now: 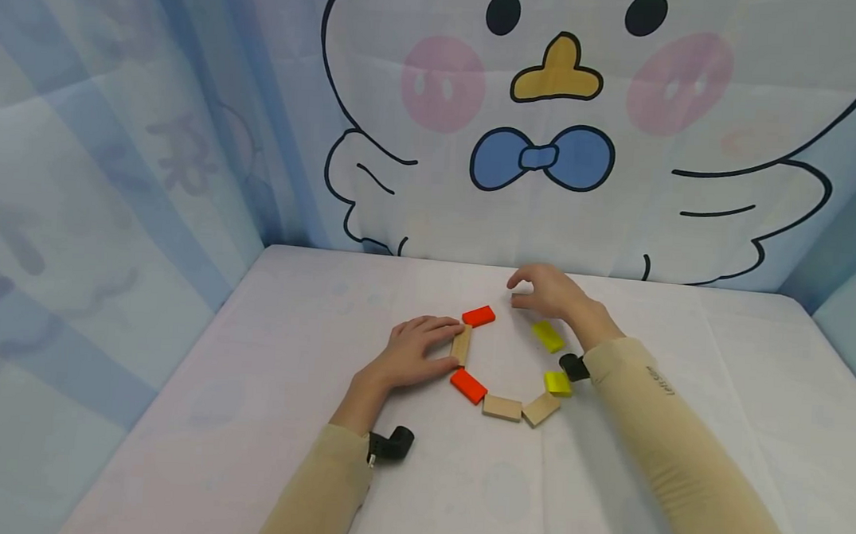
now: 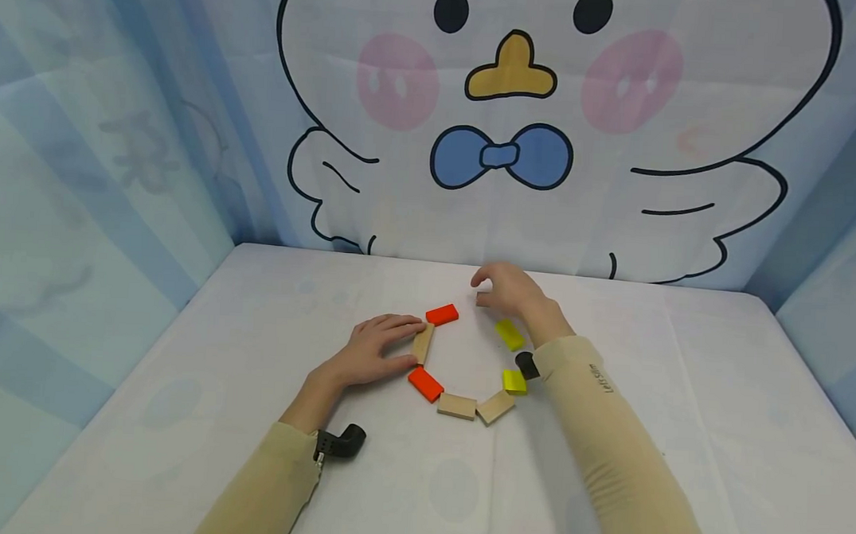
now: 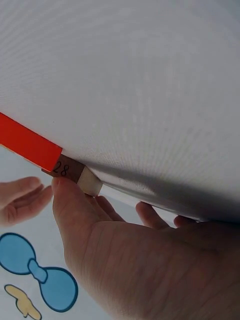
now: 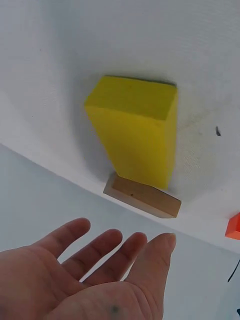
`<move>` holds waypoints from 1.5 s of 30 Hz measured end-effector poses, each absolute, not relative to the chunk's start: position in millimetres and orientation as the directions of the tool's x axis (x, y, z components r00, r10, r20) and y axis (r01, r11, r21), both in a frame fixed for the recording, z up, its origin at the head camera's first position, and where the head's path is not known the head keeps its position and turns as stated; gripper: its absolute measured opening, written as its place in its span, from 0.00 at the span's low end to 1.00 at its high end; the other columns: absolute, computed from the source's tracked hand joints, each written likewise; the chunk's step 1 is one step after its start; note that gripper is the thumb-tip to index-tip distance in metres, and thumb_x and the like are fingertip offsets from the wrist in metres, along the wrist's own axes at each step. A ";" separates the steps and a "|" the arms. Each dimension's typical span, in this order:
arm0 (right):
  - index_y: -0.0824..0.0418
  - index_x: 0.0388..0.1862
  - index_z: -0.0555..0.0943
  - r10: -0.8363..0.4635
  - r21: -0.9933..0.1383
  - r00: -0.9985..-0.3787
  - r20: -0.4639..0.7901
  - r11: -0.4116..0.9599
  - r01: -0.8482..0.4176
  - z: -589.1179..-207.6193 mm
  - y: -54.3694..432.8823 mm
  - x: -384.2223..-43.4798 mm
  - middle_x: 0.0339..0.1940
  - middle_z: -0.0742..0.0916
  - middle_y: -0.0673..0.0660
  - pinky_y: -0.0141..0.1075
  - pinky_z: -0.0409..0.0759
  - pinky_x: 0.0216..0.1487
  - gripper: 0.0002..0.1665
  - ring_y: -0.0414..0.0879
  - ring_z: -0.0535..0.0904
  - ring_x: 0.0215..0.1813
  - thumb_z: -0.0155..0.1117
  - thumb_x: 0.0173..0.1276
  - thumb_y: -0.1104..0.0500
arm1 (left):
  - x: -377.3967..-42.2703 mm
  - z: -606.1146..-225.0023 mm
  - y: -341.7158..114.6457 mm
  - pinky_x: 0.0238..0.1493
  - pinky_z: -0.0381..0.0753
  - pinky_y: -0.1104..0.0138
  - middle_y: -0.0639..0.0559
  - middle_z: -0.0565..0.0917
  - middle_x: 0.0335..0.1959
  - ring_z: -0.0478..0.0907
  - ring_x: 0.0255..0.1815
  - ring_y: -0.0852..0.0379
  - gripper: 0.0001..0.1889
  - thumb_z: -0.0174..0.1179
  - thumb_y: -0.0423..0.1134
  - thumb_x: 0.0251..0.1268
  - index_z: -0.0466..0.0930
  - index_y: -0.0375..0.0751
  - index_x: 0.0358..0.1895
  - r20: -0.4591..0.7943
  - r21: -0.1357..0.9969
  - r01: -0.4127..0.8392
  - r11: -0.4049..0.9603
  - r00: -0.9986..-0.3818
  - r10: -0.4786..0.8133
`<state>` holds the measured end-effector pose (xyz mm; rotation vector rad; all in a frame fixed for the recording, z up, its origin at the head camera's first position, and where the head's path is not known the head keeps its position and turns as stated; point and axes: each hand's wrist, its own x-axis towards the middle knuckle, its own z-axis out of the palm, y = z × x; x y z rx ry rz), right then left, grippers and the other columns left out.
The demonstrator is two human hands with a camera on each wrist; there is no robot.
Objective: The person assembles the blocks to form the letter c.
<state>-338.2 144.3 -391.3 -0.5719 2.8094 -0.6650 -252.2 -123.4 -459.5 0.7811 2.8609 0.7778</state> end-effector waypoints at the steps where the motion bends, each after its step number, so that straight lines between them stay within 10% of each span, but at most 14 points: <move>1: 0.65 0.58 0.82 -0.406 -0.462 -0.907 -0.107 0.829 -0.316 -392.0 145.9 -339.0 0.61 0.81 0.66 0.57 0.68 0.67 0.18 0.62 0.71 0.63 0.66 0.71 0.60 | -252.5 -459.8 -123.7 0.72 0.53 0.44 0.56 0.69 0.74 0.58 0.75 0.47 0.30 0.58 0.55 0.70 0.71 0.56 0.74 0.062 0.489 0.459 0.742 -0.867 0.495; 45: 0.61 0.47 0.87 -0.433 -0.443 -0.891 -0.136 0.831 -0.336 -401.3 144.1 -329.1 0.48 0.86 0.58 0.50 0.75 0.60 0.09 0.55 0.74 0.50 0.68 0.70 0.63 | -251.6 -458.5 -124.0 0.72 0.52 0.45 0.57 0.69 0.74 0.57 0.76 0.48 0.30 0.58 0.55 0.70 0.71 0.57 0.74 0.059 0.494 0.455 0.741 -0.868 0.493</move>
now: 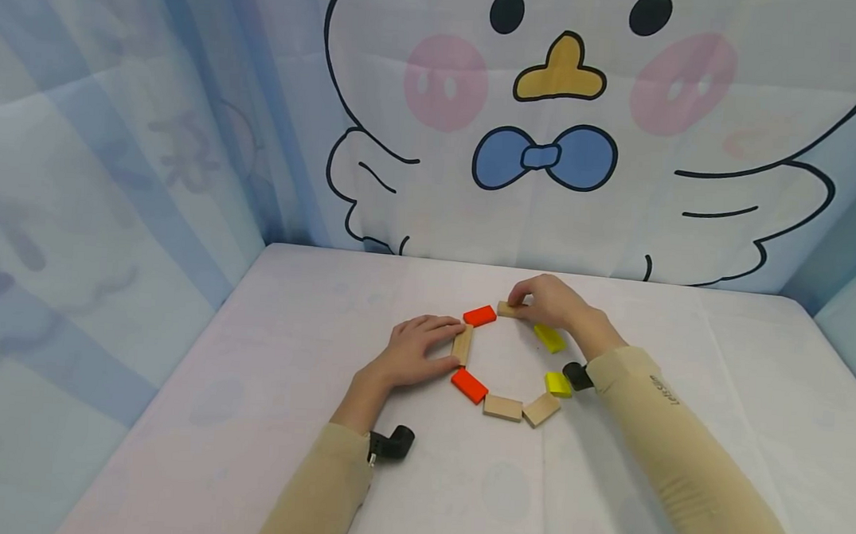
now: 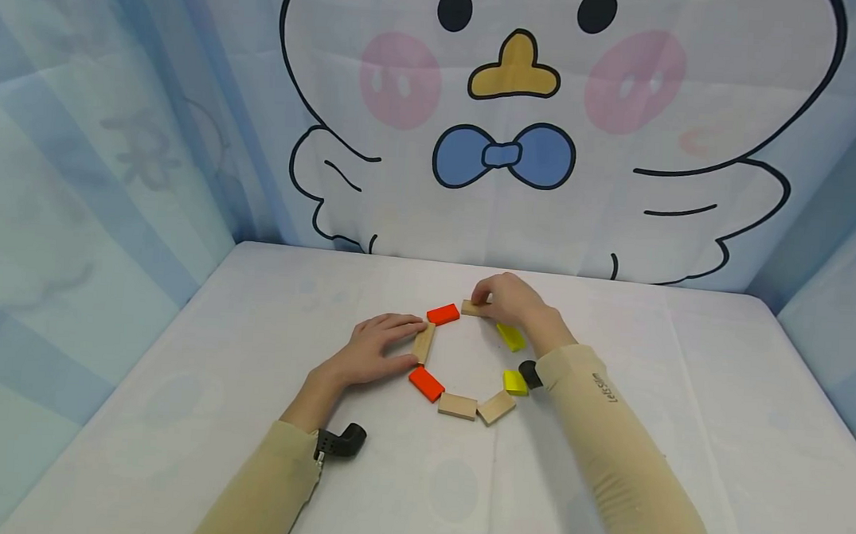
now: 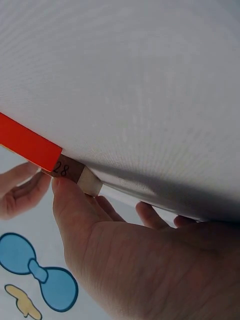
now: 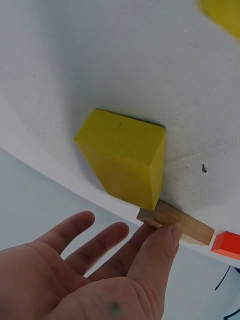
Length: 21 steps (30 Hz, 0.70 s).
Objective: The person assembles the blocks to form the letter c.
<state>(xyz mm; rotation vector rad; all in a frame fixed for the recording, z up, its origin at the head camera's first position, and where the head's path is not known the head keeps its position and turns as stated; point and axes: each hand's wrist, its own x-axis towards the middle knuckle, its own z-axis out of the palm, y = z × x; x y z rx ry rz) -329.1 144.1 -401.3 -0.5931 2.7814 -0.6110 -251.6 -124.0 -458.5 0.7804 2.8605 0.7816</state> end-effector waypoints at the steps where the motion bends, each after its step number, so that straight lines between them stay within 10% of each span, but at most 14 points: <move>1: 0.61 0.48 0.87 -0.434 -0.443 -0.891 -0.137 0.831 -0.337 -401.3 143.3 -328.9 0.48 0.86 0.58 0.50 0.75 0.60 0.09 0.55 0.74 0.51 0.68 0.70 0.63 | -251.7 -458.7 -124.1 0.72 0.52 0.45 0.57 0.69 0.74 0.58 0.76 0.48 0.30 0.58 0.55 0.70 0.71 0.57 0.74 0.059 0.494 0.455 0.741 -0.868 0.493; 21: 0.60 0.49 0.87 -0.451 -0.426 -0.884 -0.128 0.830 -0.362 -404.0 136.1 -329.5 0.48 0.86 0.56 0.51 0.73 0.62 0.10 0.55 0.74 0.52 0.69 0.70 0.61 | -251.3 -458.6 -124.5 0.72 0.52 0.44 0.56 0.70 0.73 0.58 0.75 0.48 0.29 0.58 0.54 0.70 0.72 0.56 0.73 0.072 0.500 0.459 0.734 -0.867 0.493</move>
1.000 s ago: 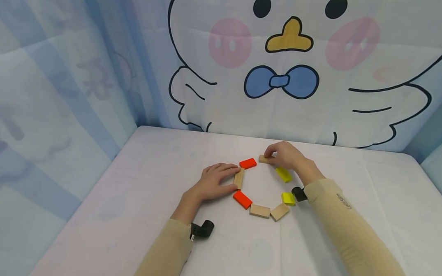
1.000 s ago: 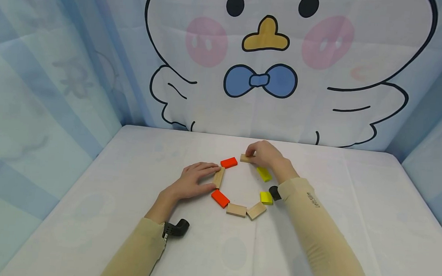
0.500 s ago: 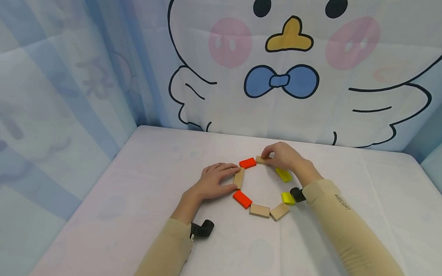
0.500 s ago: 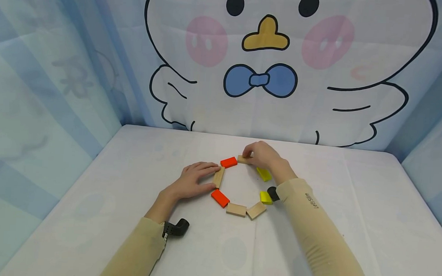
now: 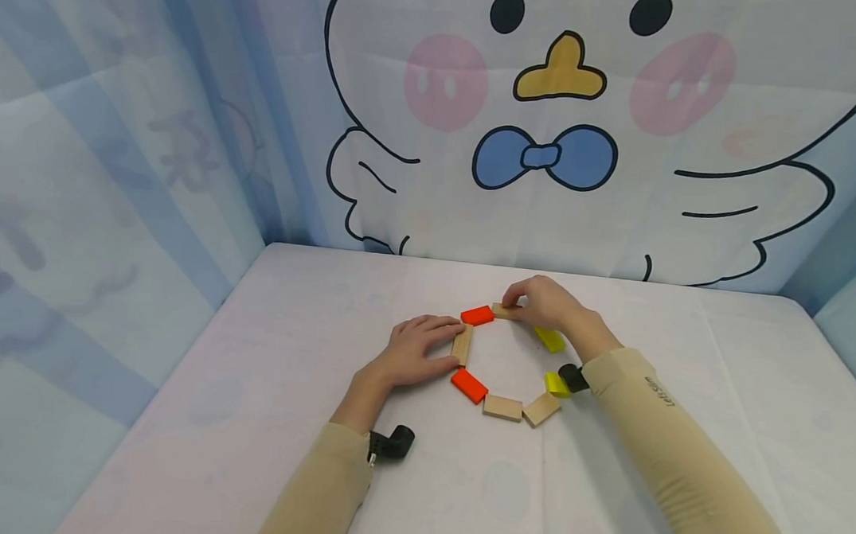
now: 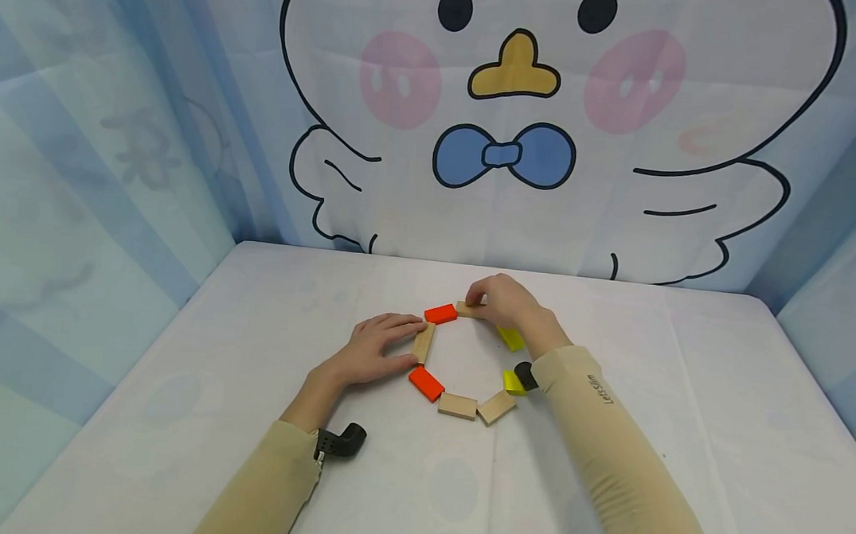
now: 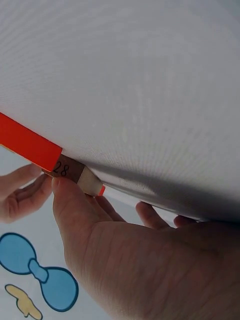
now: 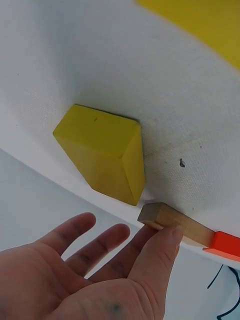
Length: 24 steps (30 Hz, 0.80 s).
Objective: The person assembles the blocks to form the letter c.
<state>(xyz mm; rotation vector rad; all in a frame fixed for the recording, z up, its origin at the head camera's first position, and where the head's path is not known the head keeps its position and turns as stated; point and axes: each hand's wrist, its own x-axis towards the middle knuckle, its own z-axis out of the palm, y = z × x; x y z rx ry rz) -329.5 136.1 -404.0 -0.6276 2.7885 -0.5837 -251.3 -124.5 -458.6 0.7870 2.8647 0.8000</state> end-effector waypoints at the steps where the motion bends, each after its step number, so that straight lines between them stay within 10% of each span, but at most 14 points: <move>1: 0.60 0.49 0.87 -0.450 -0.424 -0.884 -0.127 0.830 -0.362 -403.9 136.0 -329.2 0.48 0.86 0.56 0.51 0.73 0.62 0.10 0.55 0.74 0.52 0.69 0.70 0.61 | -251.3 -458.5 -124.5 0.72 0.52 0.44 0.56 0.69 0.73 0.58 0.75 0.48 0.30 0.58 0.55 0.70 0.71 0.56 0.74 0.070 0.499 0.458 0.736 -0.868 0.492; 24: 0.59 0.50 0.87 -0.433 -0.449 -0.892 -0.131 0.828 -0.336 -401.2 138.9 -325.5 0.55 0.84 0.60 0.54 0.71 0.64 0.11 0.58 0.73 0.56 0.68 0.71 0.59 | -251.7 -459.9 -124.3 0.73 0.51 0.45 0.57 0.69 0.73 0.57 0.75 0.49 0.30 0.58 0.56 0.70 0.71 0.57 0.74 0.054 0.501 0.444 0.743 -0.873 0.485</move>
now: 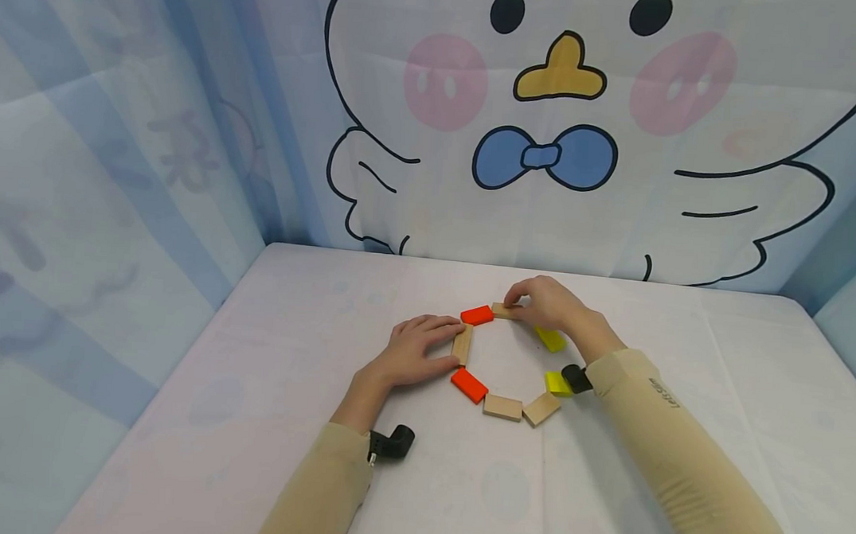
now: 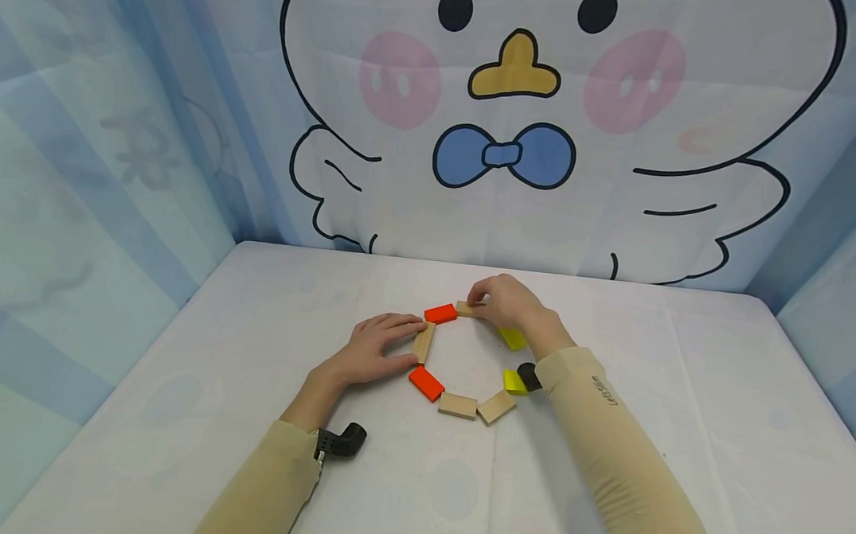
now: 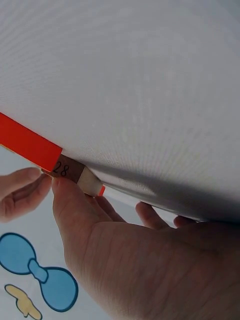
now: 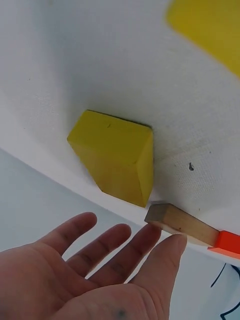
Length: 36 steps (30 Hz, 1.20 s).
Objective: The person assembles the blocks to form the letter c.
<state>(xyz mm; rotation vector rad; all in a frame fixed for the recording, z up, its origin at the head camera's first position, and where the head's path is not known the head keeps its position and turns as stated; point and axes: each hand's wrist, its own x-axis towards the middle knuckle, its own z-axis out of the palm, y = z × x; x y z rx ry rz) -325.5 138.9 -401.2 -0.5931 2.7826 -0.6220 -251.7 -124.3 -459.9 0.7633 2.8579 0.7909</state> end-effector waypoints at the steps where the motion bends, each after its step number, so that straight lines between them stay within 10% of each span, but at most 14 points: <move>1: 0.59 0.50 0.87 -0.432 -0.451 -0.892 -0.131 0.827 -0.335 -400.5 139.8 -325.0 0.55 0.84 0.60 0.54 0.71 0.64 0.11 0.58 0.73 0.56 0.68 0.71 0.59 | -251.8 -460.0 -124.1 0.73 0.51 0.45 0.57 0.69 0.73 0.57 0.75 0.48 0.30 0.58 0.56 0.70 0.71 0.57 0.74 0.054 0.501 0.444 0.743 -0.873 0.485; 36: 0.59 0.55 0.85 -0.479 -0.459 -0.869 -0.128 0.805 -0.376 -395.2 202.7 -293.6 0.61 0.83 0.63 0.65 0.63 0.67 0.18 0.66 0.71 0.66 0.70 0.66 0.61 | -251.7 -460.0 -124.3 0.72 0.53 0.45 0.56 0.69 0.74 0.58 0.75 0.47 0.30 0.58 0.55 0.70 0.71 0.56 0.74 0.071 0.496 0.463 0.735 -0.865 0.497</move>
